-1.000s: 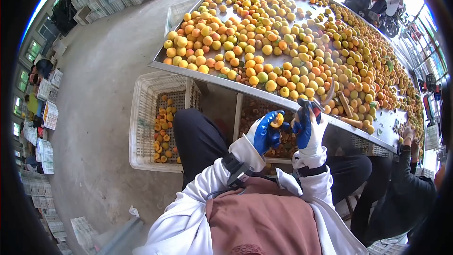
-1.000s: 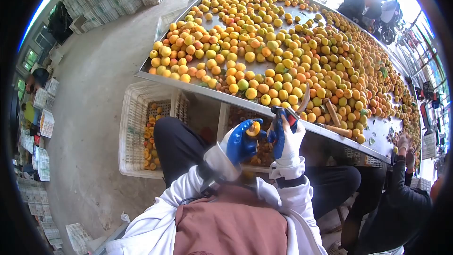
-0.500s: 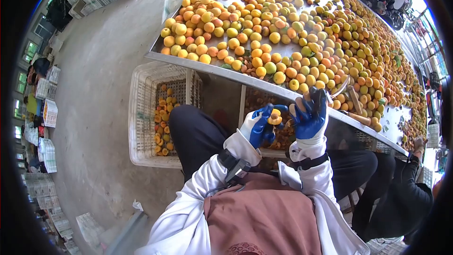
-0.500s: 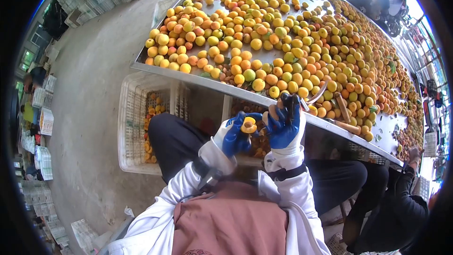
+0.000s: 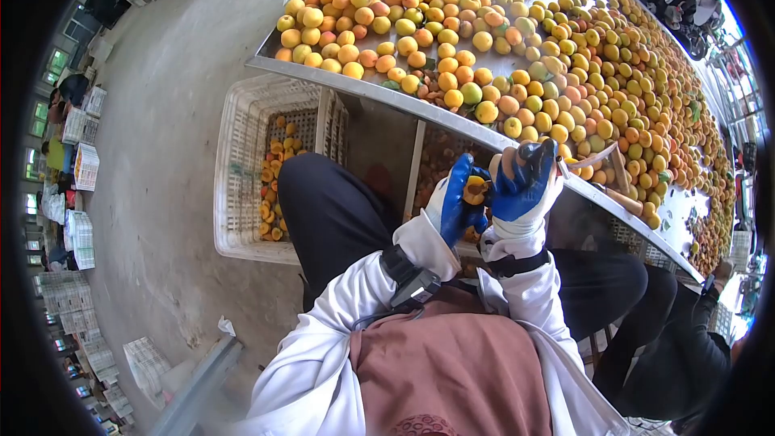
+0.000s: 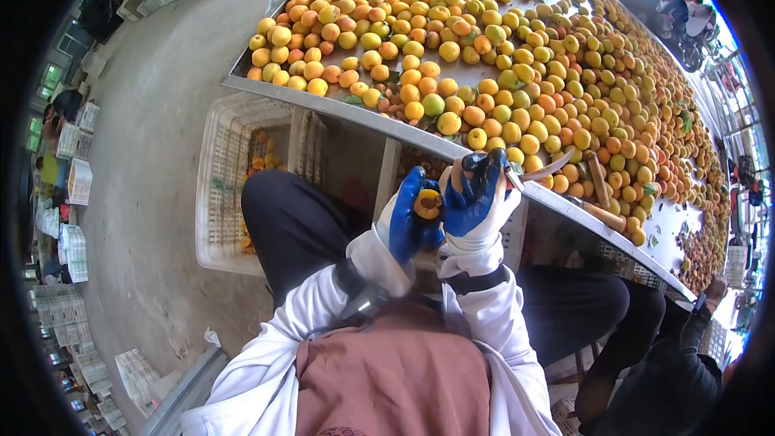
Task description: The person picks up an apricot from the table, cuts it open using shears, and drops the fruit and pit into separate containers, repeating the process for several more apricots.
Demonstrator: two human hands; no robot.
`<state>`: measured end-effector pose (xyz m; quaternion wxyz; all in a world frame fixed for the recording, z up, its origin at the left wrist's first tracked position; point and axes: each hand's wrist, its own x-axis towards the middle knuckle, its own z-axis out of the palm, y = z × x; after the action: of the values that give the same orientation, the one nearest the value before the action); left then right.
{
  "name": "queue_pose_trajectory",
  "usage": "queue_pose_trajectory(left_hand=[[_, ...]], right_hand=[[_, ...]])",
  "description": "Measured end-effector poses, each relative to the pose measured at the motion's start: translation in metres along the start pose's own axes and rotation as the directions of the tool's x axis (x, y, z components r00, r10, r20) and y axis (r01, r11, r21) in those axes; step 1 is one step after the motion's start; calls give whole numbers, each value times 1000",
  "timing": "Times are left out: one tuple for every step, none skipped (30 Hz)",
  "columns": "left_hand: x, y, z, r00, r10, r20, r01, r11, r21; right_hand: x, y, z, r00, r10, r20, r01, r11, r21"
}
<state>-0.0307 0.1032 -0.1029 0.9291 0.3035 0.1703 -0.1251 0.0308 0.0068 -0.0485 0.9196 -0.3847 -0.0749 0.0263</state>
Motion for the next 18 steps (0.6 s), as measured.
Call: queue_pose_trajectory(left_hand=[[2, -2, 2, 1000, -2, -3, 2, 1000, -1], [4, -4, 5, 998, 12, -60, -13, 1000, -12], [4, -6, 7, 993, 24, -117, -27, 999, -21], [4, -7, 10, 993, 22, -118, -25, 999, -21], [2, -8, 14, 992, 23, -123, -26, 999, -21], [2, -9, 17, 992, 23, -127, -26, 999, -20], [2, -12, 19, 992, 19, -127, -22, 1000, -18], [4, -15, 23, 986, 59, -158, -62, 998, -16], [7, -18, 26, 977, 100, -188, -104, 995, -12], [9, -20, 30, 977, 97, -188, -100, 995, -9], [12, -23, 34, 963, 126, -239, -132, 991, -9], [13, -25, 36, 944, 154, -290, -163, 987, -5], [14, -29, 34, 945, 152, -291, -160, 987, -2], [13, -29, 34, 941, 212, -264, -204, 977, 58], [12, -29, 35, 934, 270, -233, -248, 962, 117], [11, -31, 39, 935, 268, -233, -246, 962, 120], [9, -34, 44, 920, 247, -305, -219, 968, 124], [6, -34, 50, 900, 224, -375, -191, 974, 125]], right_hand=[[-1, -1, -1, 1000, -20, 11, 20, 1000, -1], [-2, -2, -2, 999, -42, 21, 42, 999, -2], [-2, -2, -1, 999, -40, 19, 40, 999, -2], [-1, -2, 0, 998, -61, -27, 62, 997, 43], [-1, -2, 0, 994, -81, -74, 87, 992, 88], [-1, -2, -1, 994, -81, -78, 88, 992, 87], [-2, -3, -2, 995, -77, -68, 84, 992, 96], [-1, -4, -3, 996, -75, -56, 81, 991, 105], [-1, -5, -5, 995, -77, -60, 83, 991, 106], [-1, -4, -7, 995, -66, -68, 74, 991, 114], [-1, -3, -11, 996, -54, -75, 63, 991, 122], [-1, -1, -16, 999, -31, -41, 36, 991, 128], [-2, -1, -20, 998, -32, -45, 37, 991, 130], [-2, -5, -18, 992, 12, -123, 9, 986, 169], [-2, -8, -16, 978, 58, -199, -16, 978, 210], [-1, -16, -19, 969, 159, -190, -105, 959, 264], [0, -20, -22, 968, 158, -193, -104, 958, 266], [1, -24, -26, 955, 243, -170, -185, 936, 300]])
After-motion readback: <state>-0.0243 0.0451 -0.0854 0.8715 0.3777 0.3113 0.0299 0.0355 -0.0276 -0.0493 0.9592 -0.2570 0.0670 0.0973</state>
